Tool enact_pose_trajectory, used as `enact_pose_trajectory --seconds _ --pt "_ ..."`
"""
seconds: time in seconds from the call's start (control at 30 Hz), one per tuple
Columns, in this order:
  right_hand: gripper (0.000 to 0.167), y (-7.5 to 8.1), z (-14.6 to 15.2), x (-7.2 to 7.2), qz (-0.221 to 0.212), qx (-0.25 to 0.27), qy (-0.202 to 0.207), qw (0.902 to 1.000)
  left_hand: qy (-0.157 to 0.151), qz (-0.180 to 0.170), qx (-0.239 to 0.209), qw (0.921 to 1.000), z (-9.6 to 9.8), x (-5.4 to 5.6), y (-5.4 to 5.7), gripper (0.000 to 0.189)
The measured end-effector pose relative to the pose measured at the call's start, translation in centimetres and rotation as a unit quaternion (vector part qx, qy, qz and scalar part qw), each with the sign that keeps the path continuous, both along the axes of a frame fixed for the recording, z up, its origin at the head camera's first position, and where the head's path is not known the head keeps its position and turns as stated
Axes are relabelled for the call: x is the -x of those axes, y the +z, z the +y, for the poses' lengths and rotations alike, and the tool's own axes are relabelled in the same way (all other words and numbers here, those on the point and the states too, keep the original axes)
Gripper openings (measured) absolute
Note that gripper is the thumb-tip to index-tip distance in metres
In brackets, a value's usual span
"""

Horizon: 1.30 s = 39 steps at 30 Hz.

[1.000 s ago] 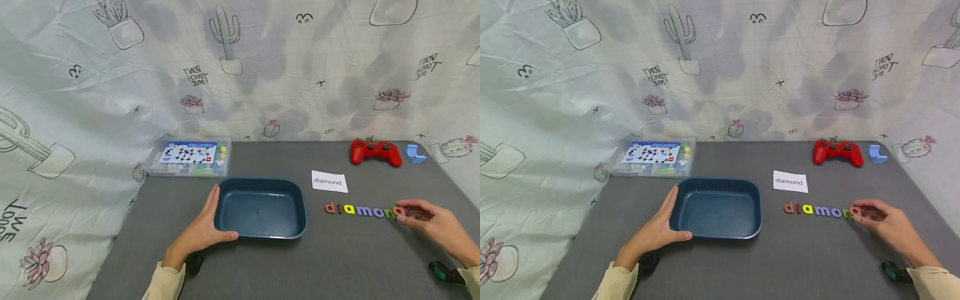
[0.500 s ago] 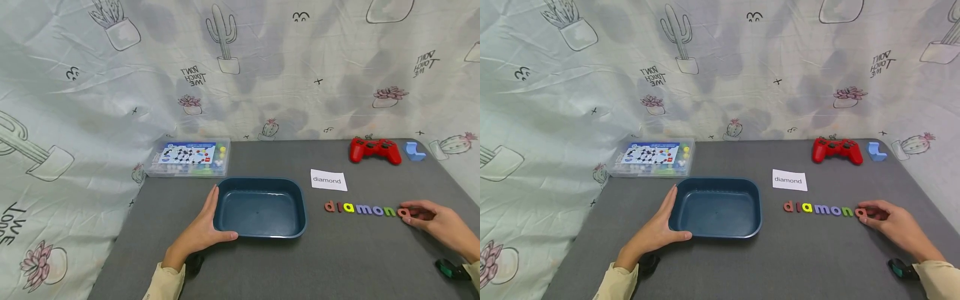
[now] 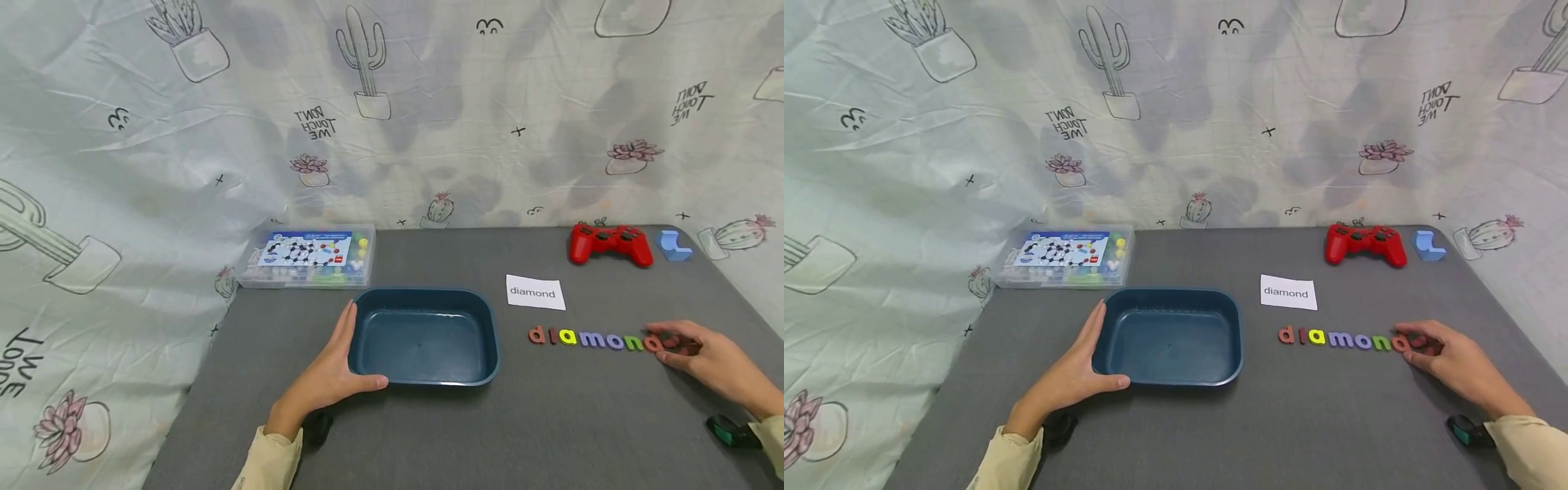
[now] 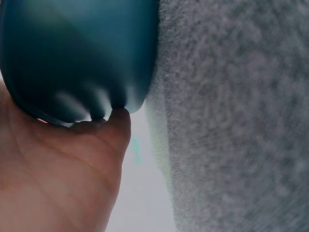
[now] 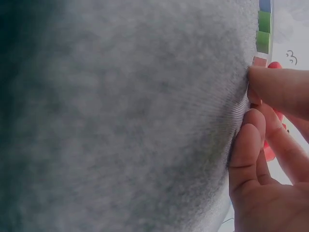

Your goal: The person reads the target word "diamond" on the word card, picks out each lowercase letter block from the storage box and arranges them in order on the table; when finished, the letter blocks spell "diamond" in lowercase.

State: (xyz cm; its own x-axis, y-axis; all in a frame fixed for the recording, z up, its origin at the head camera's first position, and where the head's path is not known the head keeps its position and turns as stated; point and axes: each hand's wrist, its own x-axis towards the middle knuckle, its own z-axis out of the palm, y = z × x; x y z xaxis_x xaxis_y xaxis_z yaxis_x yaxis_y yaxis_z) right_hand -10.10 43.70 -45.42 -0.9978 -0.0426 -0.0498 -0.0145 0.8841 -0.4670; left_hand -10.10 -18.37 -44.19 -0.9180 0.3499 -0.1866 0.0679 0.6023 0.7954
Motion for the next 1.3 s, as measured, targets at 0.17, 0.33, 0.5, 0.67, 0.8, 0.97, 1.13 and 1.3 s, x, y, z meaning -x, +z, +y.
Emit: enact_pose_trajectory --seconds 0.17,0.33,0.5,0.67,0.8,0.97,1.13,1.3 --pt "0.04 -0.23 0.21 0.0 0.011 -0.002 0.012 0.9999 -0.001 -0.009 0.001 1.0 0.07 -0.06 0.01 0.136" --pt "0.04 -0.27 0.27 -0.09 0.015 -0.003 0.011 0.9998 0.0 -0.012 0.001 0.9999 0.1 0.01 0.01 0.136" --pt "0.041 -0.26 0.14 -0.04 0.02 0.003 0.002 0.9998 -0.002 -0.009 -0.002 1.0 0.13 0.12 0.16 0.136" --pt "0.042 -0.36 0.11 -0.03 0.022 0.005 0.002 0.9997 0.002 -0.012 0.001 0.9999 0.23 0.11 0.24 0.137" --pt "0.042 -0.32 0.12 0.0 0.012 0.003 0.0 0.9999 0.003 -0.017 0.0 0.9999 0.24 0.05 0.11 0.137" --pt "0.041 -0.34 0.05 0.18 0.003 0.003 -0.001 1.0 0.005 -0.017 0.0 0.9998 0.16 0.04 -0.05 0.138" --pt "0.042 -0.46 0.1 0.24 0.003 0.003 -0.003 1.0 0.001 -0.012 -0.002 0.9999 0.22 0.11 0.0 0.138" --pt "0.046 -0.38 0.22 -0.07 -0.002 0.019 -0.016 0.9997 -0.011 0.02 -0.016 0.9996 0.16 0.18 0.06 0.136"
